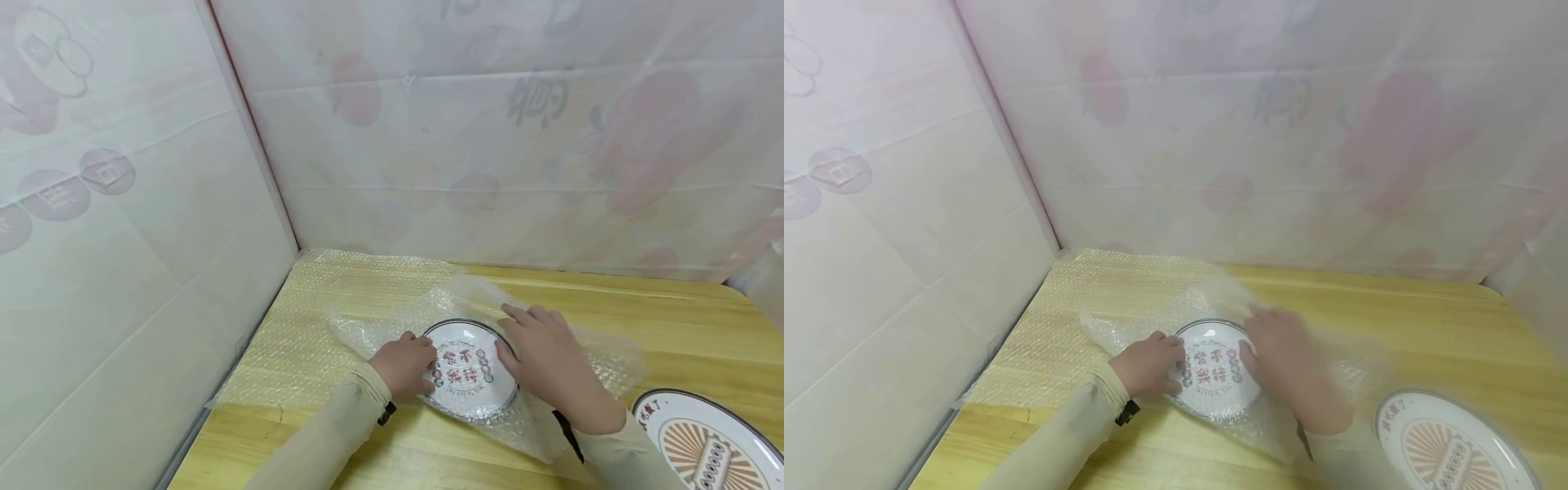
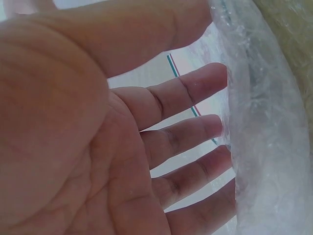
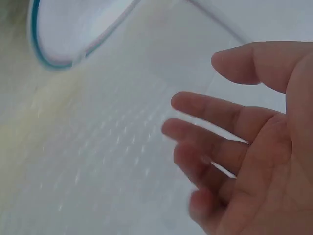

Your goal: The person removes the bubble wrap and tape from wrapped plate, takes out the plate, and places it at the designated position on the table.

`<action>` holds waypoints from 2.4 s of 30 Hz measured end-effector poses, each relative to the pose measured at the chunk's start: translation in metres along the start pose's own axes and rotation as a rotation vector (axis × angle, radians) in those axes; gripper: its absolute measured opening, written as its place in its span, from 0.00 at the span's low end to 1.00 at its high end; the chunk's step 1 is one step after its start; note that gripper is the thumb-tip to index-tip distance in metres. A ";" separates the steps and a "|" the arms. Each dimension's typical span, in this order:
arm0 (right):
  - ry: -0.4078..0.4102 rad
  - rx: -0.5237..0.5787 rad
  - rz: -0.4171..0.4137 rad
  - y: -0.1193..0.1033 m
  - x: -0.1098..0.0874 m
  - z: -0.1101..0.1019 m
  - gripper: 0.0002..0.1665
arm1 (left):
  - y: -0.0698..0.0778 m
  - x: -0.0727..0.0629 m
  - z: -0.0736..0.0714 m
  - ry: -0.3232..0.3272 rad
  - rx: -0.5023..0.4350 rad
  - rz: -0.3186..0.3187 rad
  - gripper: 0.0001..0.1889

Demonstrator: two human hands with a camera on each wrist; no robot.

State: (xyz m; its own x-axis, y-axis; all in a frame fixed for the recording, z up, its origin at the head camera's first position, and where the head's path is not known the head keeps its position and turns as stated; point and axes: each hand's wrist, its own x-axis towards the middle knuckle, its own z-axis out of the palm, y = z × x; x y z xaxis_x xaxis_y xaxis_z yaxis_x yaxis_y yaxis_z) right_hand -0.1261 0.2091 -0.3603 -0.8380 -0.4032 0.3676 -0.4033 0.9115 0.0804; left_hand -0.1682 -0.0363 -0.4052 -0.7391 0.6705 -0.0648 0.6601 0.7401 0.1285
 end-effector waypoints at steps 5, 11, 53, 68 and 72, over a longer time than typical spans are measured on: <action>-0.033 0.054 0.079 0.018 0.002 -0.001 0.21 | 0.000 0.000 0.000 -0.007 -0.003 0.003 0.12; -0.130 0.100 0.121 0.032 0.002 0.011 0.21 | -0.001 0.000 0.000 -0.014 -0.001 0.000 0.12; -0.324 0.244 0.217 0.076 -0.007 0.068 0.16 | 0.002 -0.002 -0.002 0.007 0.004 0.004 0.14; -0.401 0.230 0.263 0.084 -0.009 0.073 0.31 | 0.002 -0.001 -0.002 0.005 -0.005 0.000 0.14; -0.403 0.218 0.276 0.084 -0.009 0.073 0.33 | 0.002 0.000 -0.001 0.005 -0.006 0.001 0.14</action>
State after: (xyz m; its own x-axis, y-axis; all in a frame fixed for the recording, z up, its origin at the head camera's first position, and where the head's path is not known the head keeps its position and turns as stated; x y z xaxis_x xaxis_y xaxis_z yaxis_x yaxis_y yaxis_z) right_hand -0.1791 0.2836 -0.4250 -0.9811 -0.1892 -0.0402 -0.1792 0.9674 -0.1788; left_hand -0.1666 -0.0351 -0.4039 -0.7392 0.6708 -0.0596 0.6600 0.7392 0.1340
